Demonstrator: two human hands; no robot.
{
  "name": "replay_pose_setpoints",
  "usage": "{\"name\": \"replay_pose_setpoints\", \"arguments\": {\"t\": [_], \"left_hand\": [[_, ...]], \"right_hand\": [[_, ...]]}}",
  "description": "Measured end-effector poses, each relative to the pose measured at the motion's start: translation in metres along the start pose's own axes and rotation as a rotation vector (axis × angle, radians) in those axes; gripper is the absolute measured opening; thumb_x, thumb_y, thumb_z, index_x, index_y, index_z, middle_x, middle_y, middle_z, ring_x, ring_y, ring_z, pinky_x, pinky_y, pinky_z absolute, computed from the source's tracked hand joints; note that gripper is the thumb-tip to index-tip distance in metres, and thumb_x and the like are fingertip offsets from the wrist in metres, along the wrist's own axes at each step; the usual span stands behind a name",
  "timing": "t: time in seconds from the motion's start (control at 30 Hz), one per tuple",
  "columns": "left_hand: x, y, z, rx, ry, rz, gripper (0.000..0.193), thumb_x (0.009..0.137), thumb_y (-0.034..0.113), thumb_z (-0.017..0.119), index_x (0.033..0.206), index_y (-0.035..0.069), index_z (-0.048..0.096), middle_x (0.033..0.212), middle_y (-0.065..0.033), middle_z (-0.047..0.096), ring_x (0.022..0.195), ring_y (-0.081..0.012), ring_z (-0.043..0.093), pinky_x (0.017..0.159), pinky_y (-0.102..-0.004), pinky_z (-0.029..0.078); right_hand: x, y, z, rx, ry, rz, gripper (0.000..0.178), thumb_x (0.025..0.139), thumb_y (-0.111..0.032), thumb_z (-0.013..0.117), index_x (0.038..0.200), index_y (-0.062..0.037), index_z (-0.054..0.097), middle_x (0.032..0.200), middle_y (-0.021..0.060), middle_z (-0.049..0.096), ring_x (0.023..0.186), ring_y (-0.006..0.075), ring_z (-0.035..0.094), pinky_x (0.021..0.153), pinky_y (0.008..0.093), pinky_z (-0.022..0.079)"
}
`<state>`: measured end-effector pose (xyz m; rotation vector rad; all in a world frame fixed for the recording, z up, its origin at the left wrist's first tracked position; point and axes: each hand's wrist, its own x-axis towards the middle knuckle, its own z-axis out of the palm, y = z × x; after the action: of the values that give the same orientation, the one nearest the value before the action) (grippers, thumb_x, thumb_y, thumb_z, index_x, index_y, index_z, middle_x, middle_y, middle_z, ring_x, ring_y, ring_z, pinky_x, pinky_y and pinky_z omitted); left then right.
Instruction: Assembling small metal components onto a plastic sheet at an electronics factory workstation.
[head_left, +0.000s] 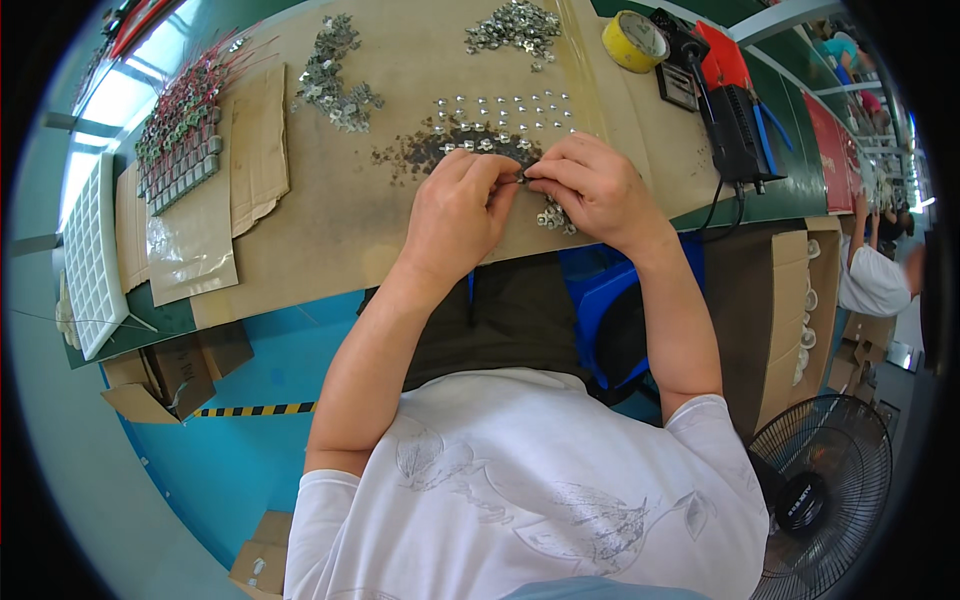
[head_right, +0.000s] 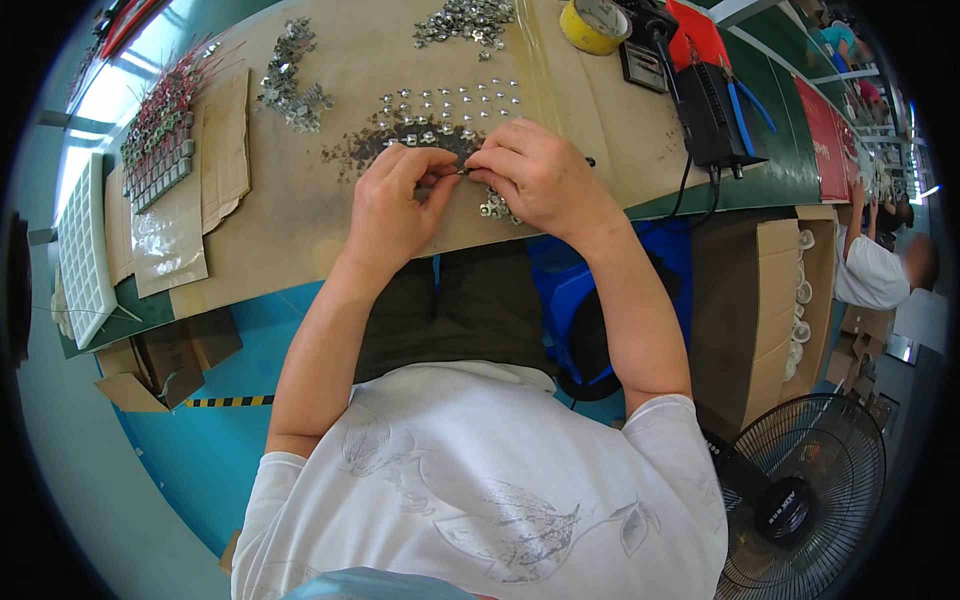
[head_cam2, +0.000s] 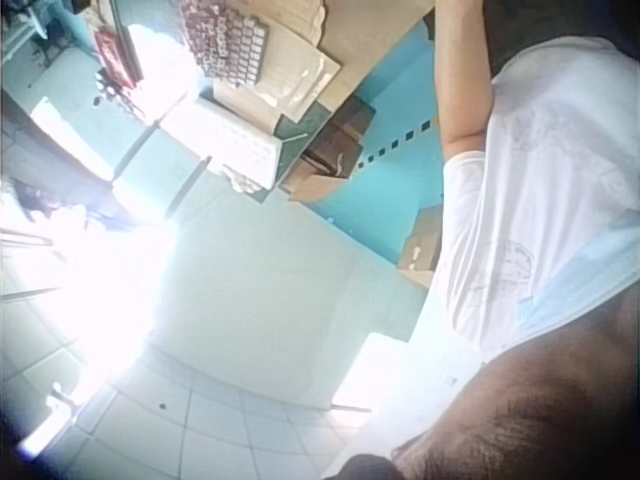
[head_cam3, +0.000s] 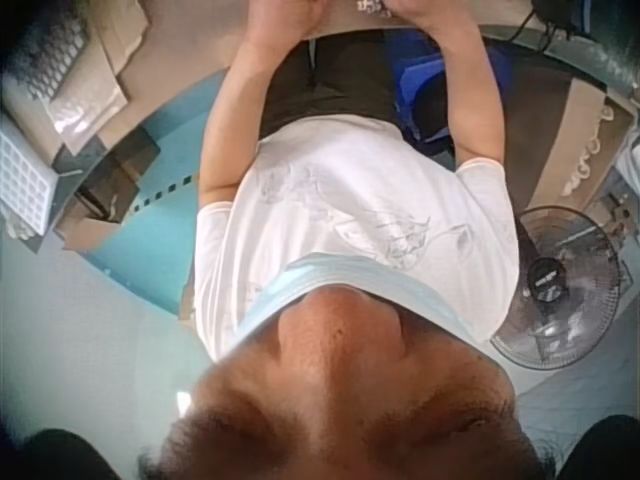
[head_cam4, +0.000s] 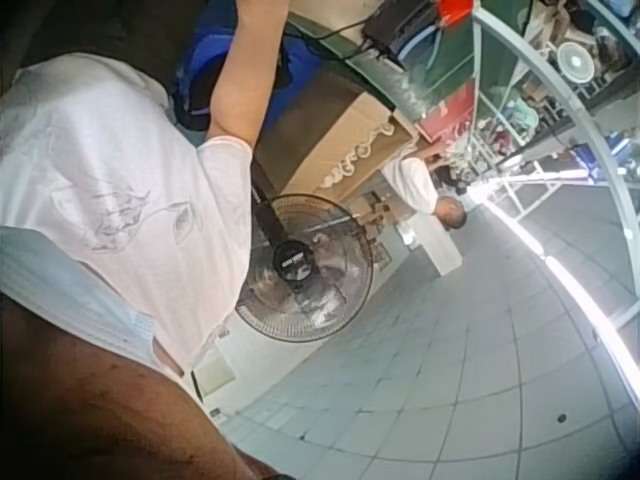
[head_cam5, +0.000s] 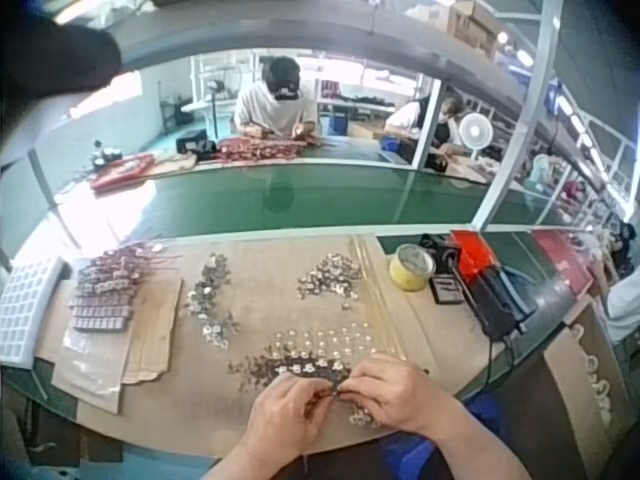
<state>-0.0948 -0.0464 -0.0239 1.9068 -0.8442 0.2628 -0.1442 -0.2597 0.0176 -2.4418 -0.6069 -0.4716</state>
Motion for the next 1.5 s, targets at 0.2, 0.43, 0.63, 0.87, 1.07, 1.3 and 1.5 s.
{"name": "replay_pose_setpoints", "arguments": {"t": [0.2,0.43,0.63,0.87,1.07,1.3,1.5], "left_hand": [[0.000,0.000,0.000,0.003,0.003,-0.003,0.023,0.083,-0.002,0.087,0.103,0.006,0.078,0.090,-0.0080,0.075,0.082,-0.0228,0.075,0.070,-0.0350,0.063],[0.001,0.000,0.000,0.009,0.004,0.006,0.023,0.083,-0.001,0.087,0.102,0.006,0.078,0.088,-0.0076,0.075,0.081,-0.0236,0.074,0.069,-0.0356,0.062],[0.000,-0.001,0.000,0.008,0.009,0.007,0.023,0.083,-0.001,0.087,0.102,0.007,0.078,0.088,-0.0071,0.075,0.080,-0.0234,0.074,0.069,-0.0355,0.061],[0.000,0.000,0.001,-0.035,0.004,-0.018,0.021,0.083,0.000,0.084,0.101,0.007,0.075,0.088,-0.0074,0.074,0.085,-0.0298,0.070,0.073,-0.0425,0.058],[0.000,0.001,-0.001,-0.017,0.006,-0.010,0.017,0.083,0.000,0.084,0.096,0.007,0.077,0.087,-0.0081,0.074,0.084,-0.0309,0.069,0.073,-0.0430,0.058],[0.000,0.002,0.000,-0.012,0.007,-0.004,0.013,0.083,0.001,0.084,0.093,0.007,0.078,0.088,-0.0089,0.075,0.085,-0.0315,0.070,0.074,-0.0435,0.058],[0.001,-0.004,0.001,-0.005,0.014,0.053,0.013,0.082,0.000,0.084,0.093,0.007,0.080,0.091,-0.0081,0.076,0.087,-0.0317,0.070,0.076,-0.0430,0.059]], "right_hand": [[0.000,0.000,0.000,0.000,-0.012,0.007,0.016,0.085,-0.007,0.086,0.098,-0.0046,0.077,0.093,0.0088,0.073,0.088,0.0309,0.070,0.076,0.0416,0.059],[-0.001,-0.001,-0.001,0.018,-0.001,0.013,0.015,0.085,-0.007,0.085,0.098,-0.0049,0.077,0.093,0.0089,0.072,0.088,0.0307,0.070,0.076,0.0415,0.059],[0.001,-0.001,-0.001,-0.004,-0.008,0.000,0.016,0.085,-0.007,0.085,0.098,-0.0044,0.077,0.093,0.0089,0.072,0.088,0.0307,0.070,0.075,0.0415,0.059],[0.001,-0.003,0.002,-0.094,-0.019,-0.043,0.015,0.085,-0.007,0.084,0.097,-0.0046,0.077,0.090,0.0080,0.070,0.086,0.0307,0.069,0.073,0.0416,0.058],[0.003,-0.005,0.000,-0.031,-0.060,0.027,0.010,0.086,-0.008,0.080,0.095,-0.0048,0.078,0.090,0.0089,0.069,0.087,0.0312,0.068,0.071,0.0431,0.057],[0.008,-0.009,-0.001,-0.129,-0.095,-0.030,0.006,0.088,-0.008,0.077,0.088,-0.0031,0.075,0.088,0.0096,0.066,0.086,0.0315,0.067,0.071,0.0437,0.057],[0.009,-0.007,-0.002,-0.150,-0.094,-0.075,0.004,0.088,-0.008,0.077,0.088,-0.0036,0.075,0.087,0.0098,0.066,0.085,0.0313,0.067,0.071,0.0439,0.057]]}}
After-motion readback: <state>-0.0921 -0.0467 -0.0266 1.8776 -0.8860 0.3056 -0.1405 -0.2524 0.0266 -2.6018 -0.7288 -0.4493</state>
